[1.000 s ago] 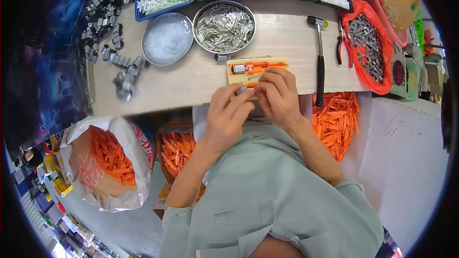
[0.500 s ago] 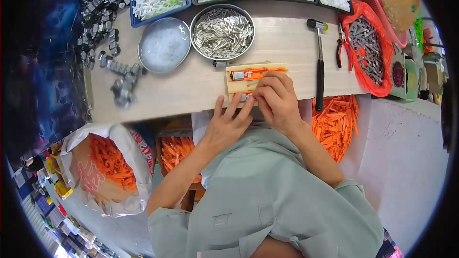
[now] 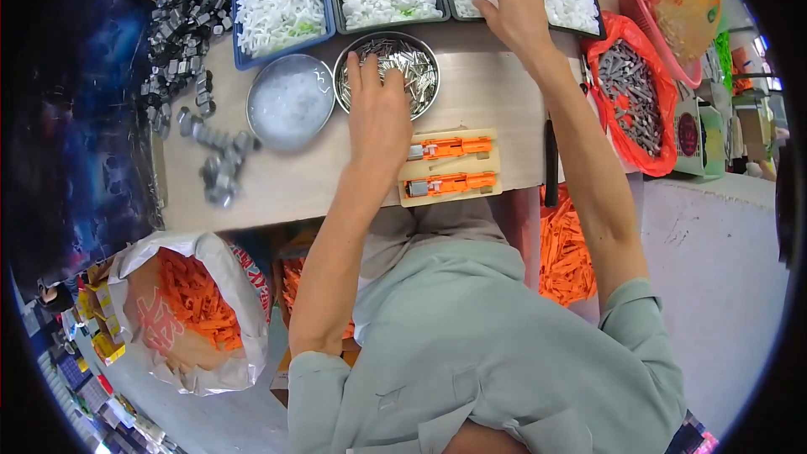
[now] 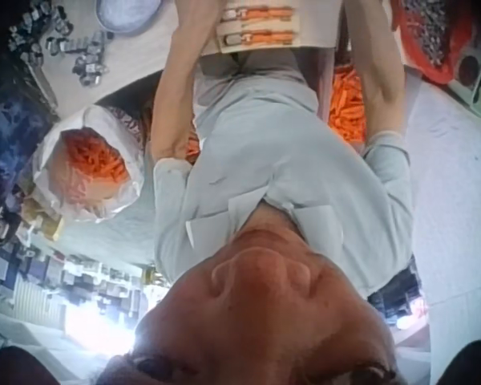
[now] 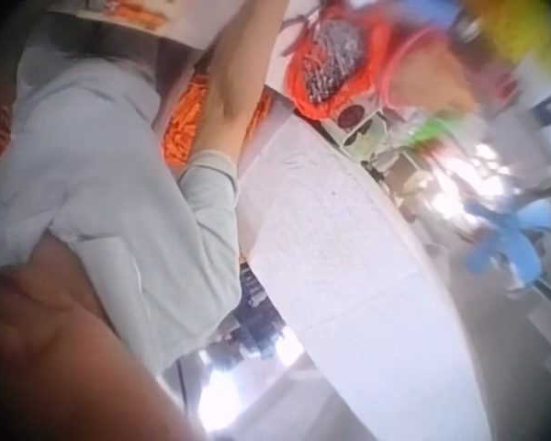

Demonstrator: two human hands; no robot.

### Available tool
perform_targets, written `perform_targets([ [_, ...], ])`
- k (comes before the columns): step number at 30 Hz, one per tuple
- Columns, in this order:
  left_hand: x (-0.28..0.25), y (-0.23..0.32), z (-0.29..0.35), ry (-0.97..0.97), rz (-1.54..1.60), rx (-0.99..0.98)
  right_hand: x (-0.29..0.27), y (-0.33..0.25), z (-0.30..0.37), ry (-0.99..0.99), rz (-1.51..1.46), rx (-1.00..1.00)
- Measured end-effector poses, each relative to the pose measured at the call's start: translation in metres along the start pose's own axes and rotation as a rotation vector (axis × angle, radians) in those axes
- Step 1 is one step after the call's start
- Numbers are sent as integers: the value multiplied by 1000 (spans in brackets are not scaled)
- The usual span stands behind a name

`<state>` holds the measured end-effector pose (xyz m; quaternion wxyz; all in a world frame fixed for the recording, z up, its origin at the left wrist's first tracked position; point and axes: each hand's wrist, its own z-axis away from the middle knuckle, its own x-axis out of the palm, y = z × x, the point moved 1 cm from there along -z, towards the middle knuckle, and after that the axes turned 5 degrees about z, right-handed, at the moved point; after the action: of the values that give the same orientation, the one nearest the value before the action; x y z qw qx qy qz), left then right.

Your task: The person assembles toy car components by taking toy car bodies, axles, and plastic components from storage bins and joining them together with a hammer and pliers.

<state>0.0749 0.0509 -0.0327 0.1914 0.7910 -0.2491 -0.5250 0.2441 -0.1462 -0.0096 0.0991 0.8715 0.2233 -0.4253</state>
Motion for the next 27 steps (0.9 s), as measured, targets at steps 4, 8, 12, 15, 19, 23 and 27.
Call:
perform_targets([
  [4, 3, -2, 1, -2, -4, -4, 13, 7, -7, -45, 16, -33],
  [8, 2, -3, 3, 66, 79, 30, 13, 9, -5, -53, -39, -33],
  [12, -3, -5, 4, 109, 141, 56, 4, 1, -11, -95, -27, -30],
  [15, -10, -2, 2, 165, 200, 92, 7, 0, -12, -68, 19, -90],
  [19, -27, 13, 4, 152, 396, -122, -5, -4, -4, 53, -61, -145],
  [23, -35, 18, 19, 95, 856, -490, -55, -74, 51, -48, -753, 295],
  [27, -43, 47, 50, 130, 1087, -497, -102, -127, 120, -364, -1325, 795],
])
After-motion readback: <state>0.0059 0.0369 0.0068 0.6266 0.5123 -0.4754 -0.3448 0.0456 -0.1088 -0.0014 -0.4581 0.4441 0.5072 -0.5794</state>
